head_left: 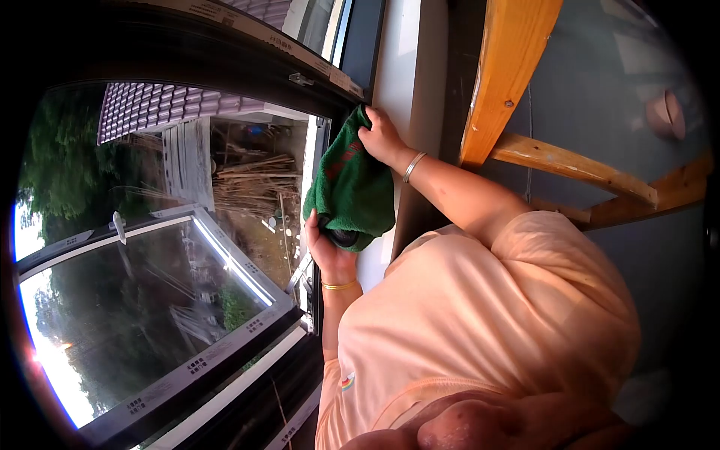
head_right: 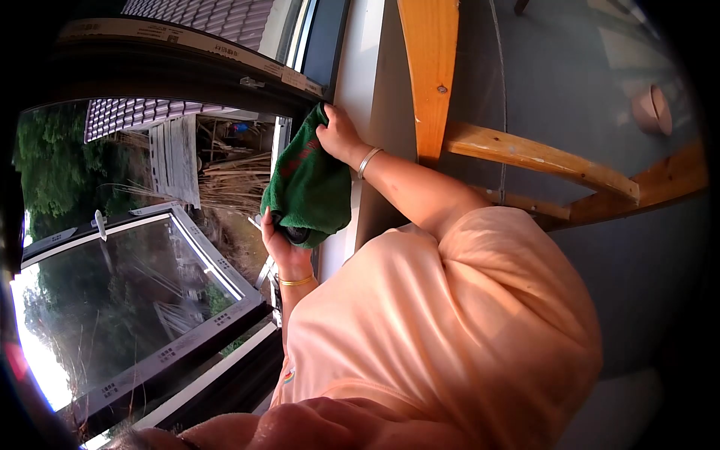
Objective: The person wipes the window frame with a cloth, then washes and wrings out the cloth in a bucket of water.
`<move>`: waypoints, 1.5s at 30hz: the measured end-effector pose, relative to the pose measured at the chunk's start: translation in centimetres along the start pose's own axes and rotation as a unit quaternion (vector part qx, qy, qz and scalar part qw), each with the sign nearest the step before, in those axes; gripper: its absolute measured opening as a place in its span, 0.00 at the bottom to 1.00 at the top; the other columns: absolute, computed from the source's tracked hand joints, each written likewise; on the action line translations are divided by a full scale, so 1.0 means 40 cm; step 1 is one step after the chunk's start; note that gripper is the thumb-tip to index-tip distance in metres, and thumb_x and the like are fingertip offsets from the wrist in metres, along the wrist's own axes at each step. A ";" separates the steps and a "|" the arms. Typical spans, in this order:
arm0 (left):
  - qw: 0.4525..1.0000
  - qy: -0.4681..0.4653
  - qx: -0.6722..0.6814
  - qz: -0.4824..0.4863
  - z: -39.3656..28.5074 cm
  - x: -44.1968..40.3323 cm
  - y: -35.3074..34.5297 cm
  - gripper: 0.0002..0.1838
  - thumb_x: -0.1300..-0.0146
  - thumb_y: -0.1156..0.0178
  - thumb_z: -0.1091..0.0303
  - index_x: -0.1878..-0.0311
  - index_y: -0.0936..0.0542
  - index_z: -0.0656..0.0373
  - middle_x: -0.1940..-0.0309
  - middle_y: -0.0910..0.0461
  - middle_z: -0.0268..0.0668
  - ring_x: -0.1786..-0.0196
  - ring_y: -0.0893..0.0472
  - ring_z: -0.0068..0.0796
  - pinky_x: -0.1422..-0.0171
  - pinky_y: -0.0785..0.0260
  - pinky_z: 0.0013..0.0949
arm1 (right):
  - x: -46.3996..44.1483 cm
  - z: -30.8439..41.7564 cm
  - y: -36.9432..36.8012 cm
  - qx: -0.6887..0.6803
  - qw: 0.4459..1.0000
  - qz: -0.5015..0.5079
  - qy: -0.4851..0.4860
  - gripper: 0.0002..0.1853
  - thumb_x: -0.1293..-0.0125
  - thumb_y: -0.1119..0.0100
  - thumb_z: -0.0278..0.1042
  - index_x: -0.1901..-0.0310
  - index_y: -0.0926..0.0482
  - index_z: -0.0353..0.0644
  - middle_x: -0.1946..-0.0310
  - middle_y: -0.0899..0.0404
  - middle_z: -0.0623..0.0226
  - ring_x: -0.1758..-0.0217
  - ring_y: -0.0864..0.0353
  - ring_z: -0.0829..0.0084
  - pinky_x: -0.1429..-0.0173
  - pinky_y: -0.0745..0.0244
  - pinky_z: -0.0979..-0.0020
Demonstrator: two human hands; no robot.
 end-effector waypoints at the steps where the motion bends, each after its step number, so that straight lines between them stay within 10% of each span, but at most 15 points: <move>1: 1.000 -0.002 -0.007 -0.003 0.000 0.000 -0.001 0.23 0.28 0.48 0.60 0.36 0.25 0.63 0.36 0.23 0.47 0.34 0.25 0.48 0.26 0.36 0.53 | -0.011 -0.015 -0.009 -0.022 1.000 0.010 0.007 0.29 0.37 0.43 0.32 0.36 0.31 0.27 0.40 0.27 0.39 0.36 0.27 0.44 0.32 0.30 0.57; 9: 1.000 -0.010 -0.016 0.007 0.000 -0.009 -0.032 0.22 0.28 0.47 0.60 0.37 0.24 0.63 0.38 0.22 0.46 0.35 0.23 0.47 0.26 0.35 0.53 | -0.055 0.195 0.060 -0.100 0.973 -0.031 0.206 0.21 0.34 0.36 0.31 0.41 0.26 0.34 0.47 0.23 0.54 0.42 0.22 0.56 0.37 0.28 0.64; 17: 0.999 -0.024 -0.040 0.013 -0.046 0.014 -0.020 0.24 0.29 0.47 0.58 0.37 0.24 0.63 0.37 0.23 0.47 0.35 0.24 0.49 0.26 0.35 0.54 | 0.088 0.026 0.039 -0.039 0.986 0.117 -0.115 0.26 0.35 0.41 0.41 0.39 0.26 0.32 0.44 0.20 0.45 0.38 0.22 0.49 0.33 0.28 0.59; 21: 0.999 -0.032 -0.009 -0.015 -0.043 0.006 -0.008 0.22 0.28 0.47 0.59 0.38 0.23 0.63 0.38 0.22 0.47 0.35 0.23 0.49 0.27 0.35 0.54 | 0.012 0.025 0.053 -0.003 1.000 -0.002 -0.014 0.21 0.33 0.42 0.37 0.45 0.24 0.31 0.48 0.19 0.44 0.42 0.20 0.47 0.37 0.26 0.57; 24: 1.000 -0.020 -0.004 0.023 -0.022 -0.007 -0.015 0.23 0.28 0.48 0.61 0.35 0.26 0.65 0.37 0.23 0.47 0.35 0.24 0.46 0.26 0.35 0.49 | -0.026 0.086 0.066 0.064 0.992 0.104 -0.027 0.14 0.32 0.48 0.35 0.53 0.23 0.31 0.50 0.20 0.46 0.46 0.20 0.45 0.41 0.24 0.52; 30: 1.000 -0.014 0.007 -0.011 -0.012 -0.014 -0.016 0.20 0.27 0.48 0.62 0.39 0.22 0.64 0.40 0.20 0.47 0.37 0.21 0.47 0.29 0.32 0.51 | -0.002 0.121 0.075 0.478 0.862 0.088 0.146 0.10 0.38 0.47 0.31 0.56 0.24 0.41 0.57 0.22 0.63 0.58 0.16 0.64 0.61 0.19 0.61; 45: 0.997 -0.057 0.025 0.050 -0.076 0.059 -0.017 0.21 0.29 0.47 0.59 0.40 0.22 0.62 0.43 0.18 0.45 0.41 0.19 0.46 0.32 0.29 0.50 | 0.183 0.127 0.008 0.299 0.868 0.311 0.247 0.04 0.40 0.44 0.32 0.67 0.21 0.44 0.61 0.23 0.63 0.58 0.16 0.60 0.57 0.18 0.57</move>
Point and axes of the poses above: each hand's wrist, its own x-axis away from the middle knuckle, its own y-axis out of the back of the hand, z = x × y, the point moved 3 cm from there along -x, towards the middle knuckle
